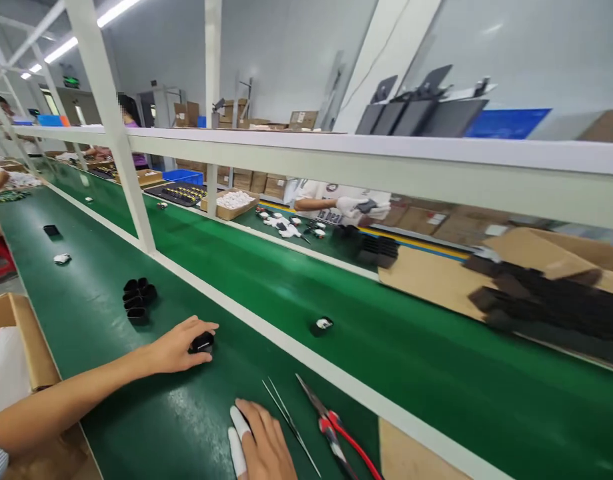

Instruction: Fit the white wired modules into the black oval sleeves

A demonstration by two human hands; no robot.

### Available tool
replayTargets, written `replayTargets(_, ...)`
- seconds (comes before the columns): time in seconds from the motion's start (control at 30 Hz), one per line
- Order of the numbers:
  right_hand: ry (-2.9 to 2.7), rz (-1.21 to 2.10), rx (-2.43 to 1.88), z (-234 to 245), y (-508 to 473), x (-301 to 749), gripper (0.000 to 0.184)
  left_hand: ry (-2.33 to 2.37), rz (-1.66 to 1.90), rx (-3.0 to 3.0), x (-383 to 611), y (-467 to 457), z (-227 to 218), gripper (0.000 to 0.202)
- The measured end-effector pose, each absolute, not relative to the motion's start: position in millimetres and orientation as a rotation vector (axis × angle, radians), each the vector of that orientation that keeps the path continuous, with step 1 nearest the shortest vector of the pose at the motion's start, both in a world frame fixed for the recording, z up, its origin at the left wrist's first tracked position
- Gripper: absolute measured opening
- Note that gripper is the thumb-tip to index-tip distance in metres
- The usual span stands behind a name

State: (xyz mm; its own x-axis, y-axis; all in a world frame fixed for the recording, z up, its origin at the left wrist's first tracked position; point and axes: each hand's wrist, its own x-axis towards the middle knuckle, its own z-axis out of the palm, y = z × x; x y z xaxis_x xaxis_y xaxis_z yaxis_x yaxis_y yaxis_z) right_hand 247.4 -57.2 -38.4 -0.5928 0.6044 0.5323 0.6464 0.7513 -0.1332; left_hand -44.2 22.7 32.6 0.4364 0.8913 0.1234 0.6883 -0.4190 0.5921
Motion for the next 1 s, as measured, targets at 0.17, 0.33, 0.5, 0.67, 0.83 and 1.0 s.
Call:
replayTargets(0.17,-2.360,-0.109,-0.922,-29.4,-58.1,244.1,0.033,1.240,0.569,2.087,-46.9,23.7,27.8,0.087)
replayTargets(0.33,-2.349,-0.077,-0.953,-26.4,-62.7,239.7,0.032,1.161,0.582,2.047,-42.3,25.6,15.1,0.085)
replayTargets(0.5,-2.304,-0.176,-1.053,-22.3,-61.3,250.9,0.038,1.150,0.653,2.178,-37.7,25.5,16.4,0.084)
replayTargets(0.67,-2.198,-0.323,-1.377,-21.4,-50.5,274.9,0.034,1.070,0.703,2.283,-39.0,25.0,14.1,0.065)
replayTargets(0.83,-2.196,-0.290,-1.451,-28.7,-45.1,285.8,0.045,1.152,0.751,2.367,-40.2,30.1,-1.9,0.053)
replayTargets(1.0,-2.175,-0.212,-1.479,-30.4,-45.0,286.0,0.049,1.159,0.665,2.377,-36.7,26.5,-1.6,0.057)
